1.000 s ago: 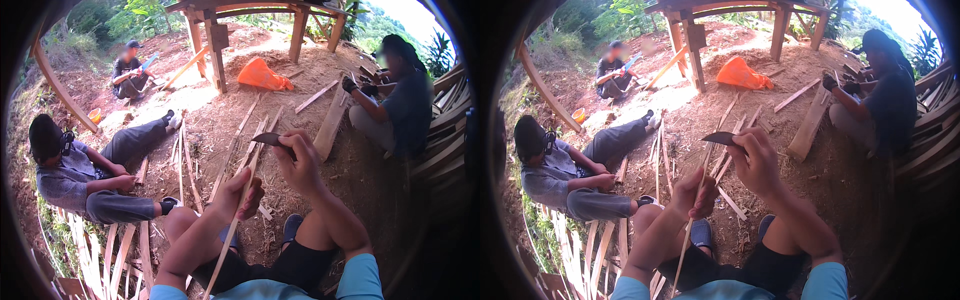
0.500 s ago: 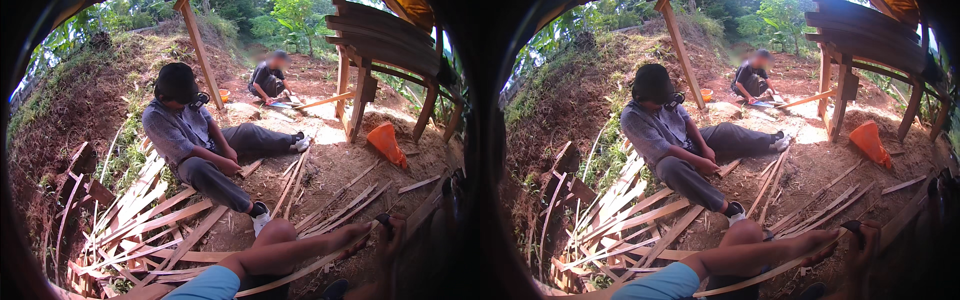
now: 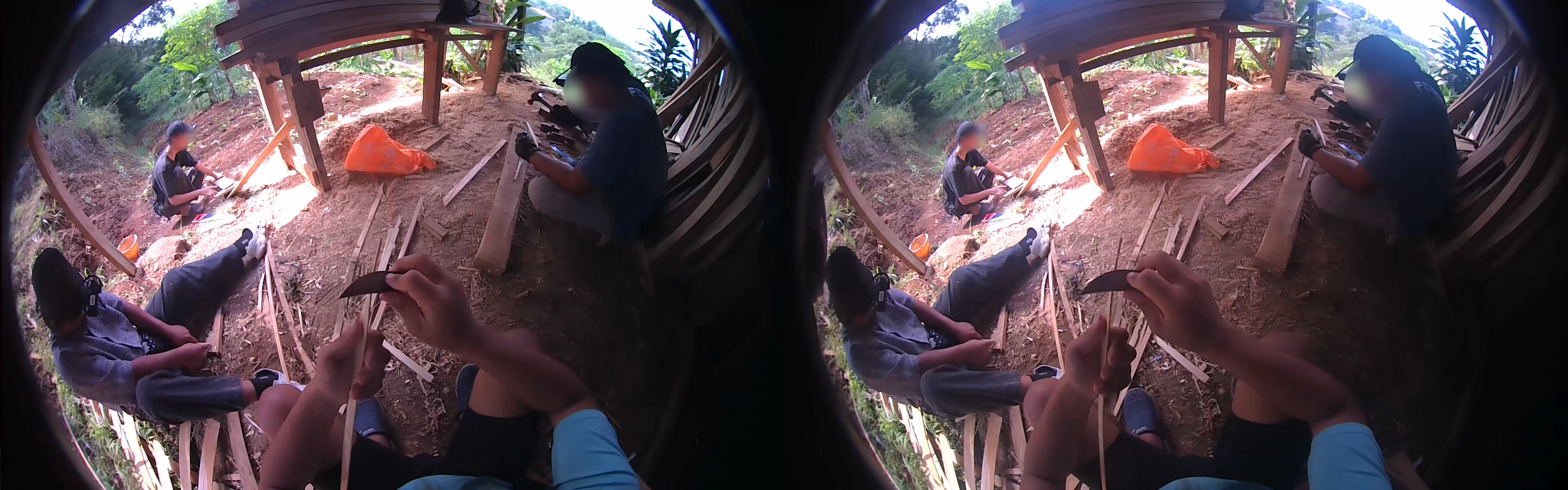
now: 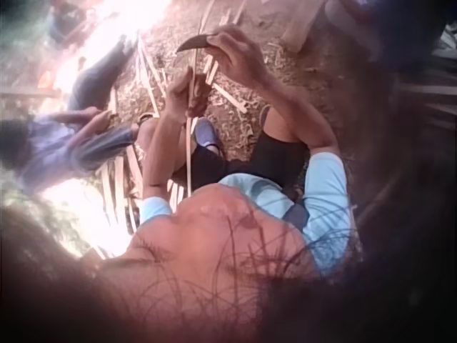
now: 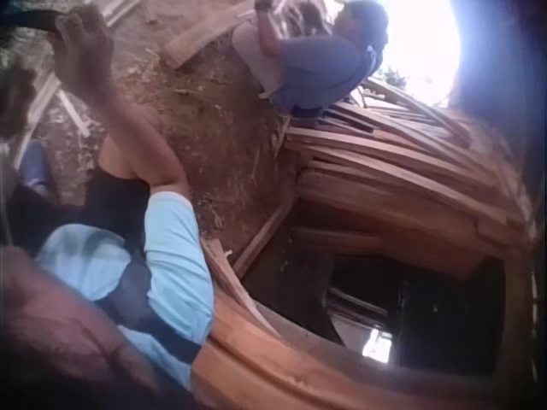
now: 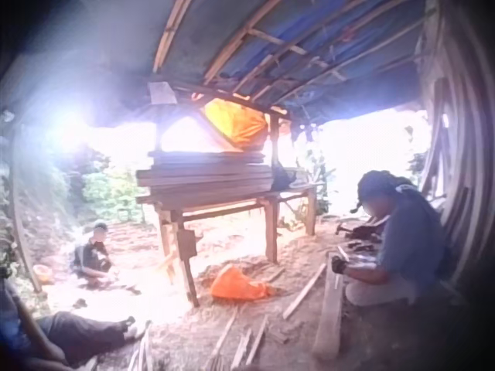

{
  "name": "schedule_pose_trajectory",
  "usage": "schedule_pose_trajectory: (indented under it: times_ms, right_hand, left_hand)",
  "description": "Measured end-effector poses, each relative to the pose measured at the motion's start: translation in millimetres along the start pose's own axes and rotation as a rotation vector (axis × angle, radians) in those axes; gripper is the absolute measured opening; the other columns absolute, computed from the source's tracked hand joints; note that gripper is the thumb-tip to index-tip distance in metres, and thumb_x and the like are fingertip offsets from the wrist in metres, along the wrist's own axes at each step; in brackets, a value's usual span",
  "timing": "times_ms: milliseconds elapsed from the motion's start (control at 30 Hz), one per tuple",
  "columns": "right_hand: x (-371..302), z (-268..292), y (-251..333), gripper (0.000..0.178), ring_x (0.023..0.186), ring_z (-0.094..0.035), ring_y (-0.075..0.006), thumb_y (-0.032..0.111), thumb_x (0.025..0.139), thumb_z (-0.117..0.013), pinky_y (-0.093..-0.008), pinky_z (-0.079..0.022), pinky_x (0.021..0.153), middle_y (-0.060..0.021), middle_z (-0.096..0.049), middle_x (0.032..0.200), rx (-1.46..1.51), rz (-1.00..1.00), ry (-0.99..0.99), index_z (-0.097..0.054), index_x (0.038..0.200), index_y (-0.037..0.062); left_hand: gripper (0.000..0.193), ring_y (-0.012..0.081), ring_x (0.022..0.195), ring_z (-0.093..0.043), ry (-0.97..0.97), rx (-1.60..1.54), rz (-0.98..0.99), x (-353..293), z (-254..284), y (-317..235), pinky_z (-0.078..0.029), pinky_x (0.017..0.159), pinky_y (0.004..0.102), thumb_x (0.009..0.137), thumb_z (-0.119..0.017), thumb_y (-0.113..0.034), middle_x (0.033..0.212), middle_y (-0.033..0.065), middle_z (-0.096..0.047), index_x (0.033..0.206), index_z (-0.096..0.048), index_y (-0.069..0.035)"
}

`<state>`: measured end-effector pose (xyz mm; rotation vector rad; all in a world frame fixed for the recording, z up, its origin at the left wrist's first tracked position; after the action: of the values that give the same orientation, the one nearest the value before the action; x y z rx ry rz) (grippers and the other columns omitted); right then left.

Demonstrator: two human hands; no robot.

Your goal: The person sits on the ground and uses a knife to shave thin strips from a long piece of wood. They hold the wood with one hand and pull the knife along its length to create shavings, which accumulate on the ground.

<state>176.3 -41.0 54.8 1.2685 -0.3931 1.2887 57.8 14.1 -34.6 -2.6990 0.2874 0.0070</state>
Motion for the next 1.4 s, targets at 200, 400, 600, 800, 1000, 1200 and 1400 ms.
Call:
schedule_pose_trajectory:
  times_ms: [200,400,600,800,1000,1200,1400]
  right_hand:
    - [-6,-8,10,0.016,0.07,-0.059,-0.0277,0.009,0.078,-0.065,-0.0348,-0.048,0.057,-0.0113,-0.056,0.085,-0.033,0.067,0.058,-0.053,0.087,0.0031]
    - [-4,-7,6,0.018,0.069,-0.059,-0.0285,0.01,0.077,-0.066,-0.0357,-0.048,0.057,-0.0105,-0.055,0.084,0.011,0.084,0.076,-0.053,0.087,0.0036]
    - [-9,1,4,0.017,0.068,-0.059,-0.0274,0.01,0.078,-0.066,-0.0359,-0.047,0.056,-0.0105,-0.055,0.082,0.067,0.059,0.116,-0.052,0.086,0.0033]
    - [-5,-2,0,0.019,0.069,-0.06,-0.0277,0.012,0.077,-0.067,-0.0354,-0.048,0.058,-0.0101,-0.056,0.083,0.046,-0.005,0.117,-0.053,0.086,0.0036]
    - [-4,4,-8,0.018,0.07,-0.06,-0.0283,0.012,0.077,-0.067,-0.035,-0.048,0.058,-0.0102,-0.056,0.085,0.02,-0.03,0.033,-0.052,0.086,0.0038]
    - [-1,-1,-23,0.02,0.071,-0.059,-0.0287,0.008,0.078,-0.065,-0.0345,-0.048,0.057,-0.013,-0.055,0.088,0.09,-0.036,0.059,-0.05,0.089,0.0029]
    - [-13,-19,0,0.018,0.076,-0.054,-0.0267,0.001,0.079,-0.059,-0.0336,-0.044,0.06,-0.016,-0.052,0.09,0.122,-0.169,0.164,-0.046,0.092,0.003]
  left_hand:
    - [0.057,0.0137,0.03,-0.036,-0.084,0.086,0.067,-13,4,6,-0.029,0.027,0.0238,0.091,-0.03,-0.054,0.048,0.004,-0.038,0.077,-0.048,-0.002]
    - [0.055,0.014,0.031,-0.037,-0.095,0.121,0.028,-12,3,2,-0.031,0.028,0.024,0.092,-0.03,-0.051,0.048,0.0043,-0.039,0.081,-0.048,-0.001]
    - [0.054,0.0141,0.032,-0.039,-0.097,0.139,0.03,-4,6,6,-0.031,0.029,0.0239,0.093,-0.029,-0.049,0.048,0.004,-0.04,0.085,-0.05,0.0]
    - [0.053,0.0135,0.032,-0.04,-0.169,0.204,-0.015,-5,8,4,-0.032,0.029,0.022,0.095,-0.027,-0.046,0.05,0.0053,-0.041,0.084,-0.05,0.001]
    - [0.052,0.014,0.031,-0.038,-0.274,0.221,0.028,1,4,3,-0.031,0.029,0.024,0.094,-0.029,-0.047,0.047,0.0031,-0.04,0.081,-0.05,-0.002]
    - [0.05,0.0139,0.031,-0.04,-0.272,0.22,0.041,6,8,-1,-0.032,0.029,0.0234,0.094,-0.03,-0.048,0.047,0.0034,-0.04,0.08,-0.049,-0.004]
    - [0.053,0.0109,0.03,-0.04,-0.321,0.495,-0.016,-6,3,-12,-0.033,0.028,0.0217,0.094,-0.028,-0.05,0.046,0.0007,-0.039,0.082,-0.051,-0.004]
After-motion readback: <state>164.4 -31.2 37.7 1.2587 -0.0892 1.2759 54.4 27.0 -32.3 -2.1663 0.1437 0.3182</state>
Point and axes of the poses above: each hand's wrist, its own x-axis towards the middle knuckle, its own z-axis out of the back of the hand, y = z × x, the point moved 7 cm from there along x, towards the middle knuckle
